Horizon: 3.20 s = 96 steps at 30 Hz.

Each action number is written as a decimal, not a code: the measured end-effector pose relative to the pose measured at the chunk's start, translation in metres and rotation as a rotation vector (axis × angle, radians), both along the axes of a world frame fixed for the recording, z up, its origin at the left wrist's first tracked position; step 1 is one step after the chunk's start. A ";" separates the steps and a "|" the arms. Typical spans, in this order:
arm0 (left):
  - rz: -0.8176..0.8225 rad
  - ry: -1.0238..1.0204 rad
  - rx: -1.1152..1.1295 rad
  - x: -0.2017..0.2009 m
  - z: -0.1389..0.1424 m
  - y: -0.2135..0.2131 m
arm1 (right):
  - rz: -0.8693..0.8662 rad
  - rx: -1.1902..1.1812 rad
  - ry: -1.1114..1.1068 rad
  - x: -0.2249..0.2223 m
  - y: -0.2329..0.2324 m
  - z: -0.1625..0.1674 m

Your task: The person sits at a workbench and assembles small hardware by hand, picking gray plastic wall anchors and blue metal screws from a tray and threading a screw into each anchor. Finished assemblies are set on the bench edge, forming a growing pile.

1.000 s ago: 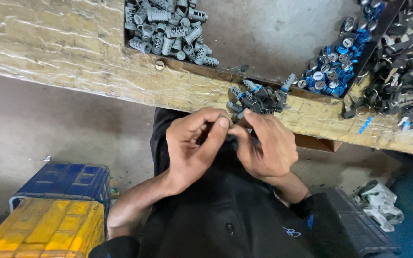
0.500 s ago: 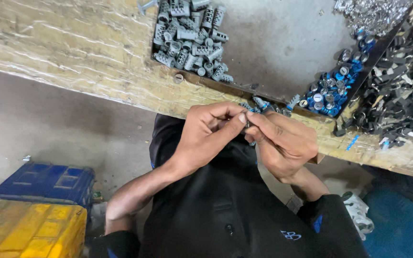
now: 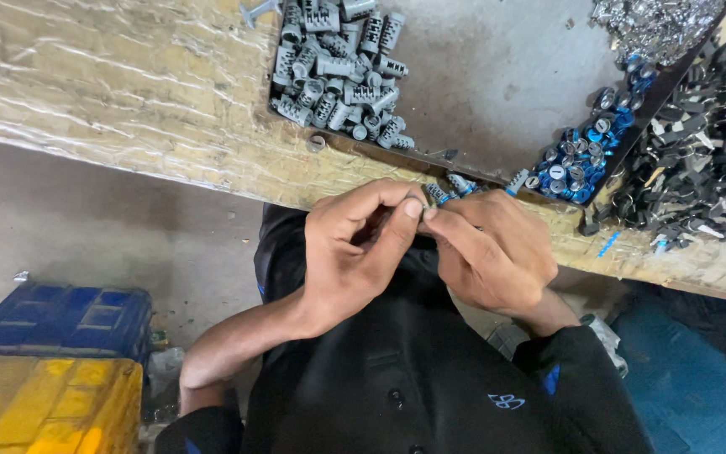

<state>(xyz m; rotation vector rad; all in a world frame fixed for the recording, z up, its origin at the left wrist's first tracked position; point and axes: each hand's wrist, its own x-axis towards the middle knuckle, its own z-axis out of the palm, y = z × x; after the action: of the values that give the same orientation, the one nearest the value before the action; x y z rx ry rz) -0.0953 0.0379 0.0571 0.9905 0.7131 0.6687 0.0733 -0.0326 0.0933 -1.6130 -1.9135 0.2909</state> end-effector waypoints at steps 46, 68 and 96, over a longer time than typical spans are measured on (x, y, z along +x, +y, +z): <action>-0.187 -0.191 -0.415 -0.012 -0.020 -0.010 | -0.274 -0.175 -0.281 0.077 0.056 -0.047; -0.303 -0.175 -0.622 0.020 -0.012 -0.032 | -0.360 -0.183 0.893 0.019 -0.084 -0.034; -0.078 0.316 0.534 0.037 -0.004 -0.061 | -0.333 -0.136 0.463 0.014 -0.092 -0.023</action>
<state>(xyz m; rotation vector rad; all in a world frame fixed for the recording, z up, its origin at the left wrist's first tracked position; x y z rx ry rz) -0.0586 -0.0230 0.0535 1.6334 0.7823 0.6540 0.0874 -0.1242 0.0708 -1.7360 -1.2819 0.6045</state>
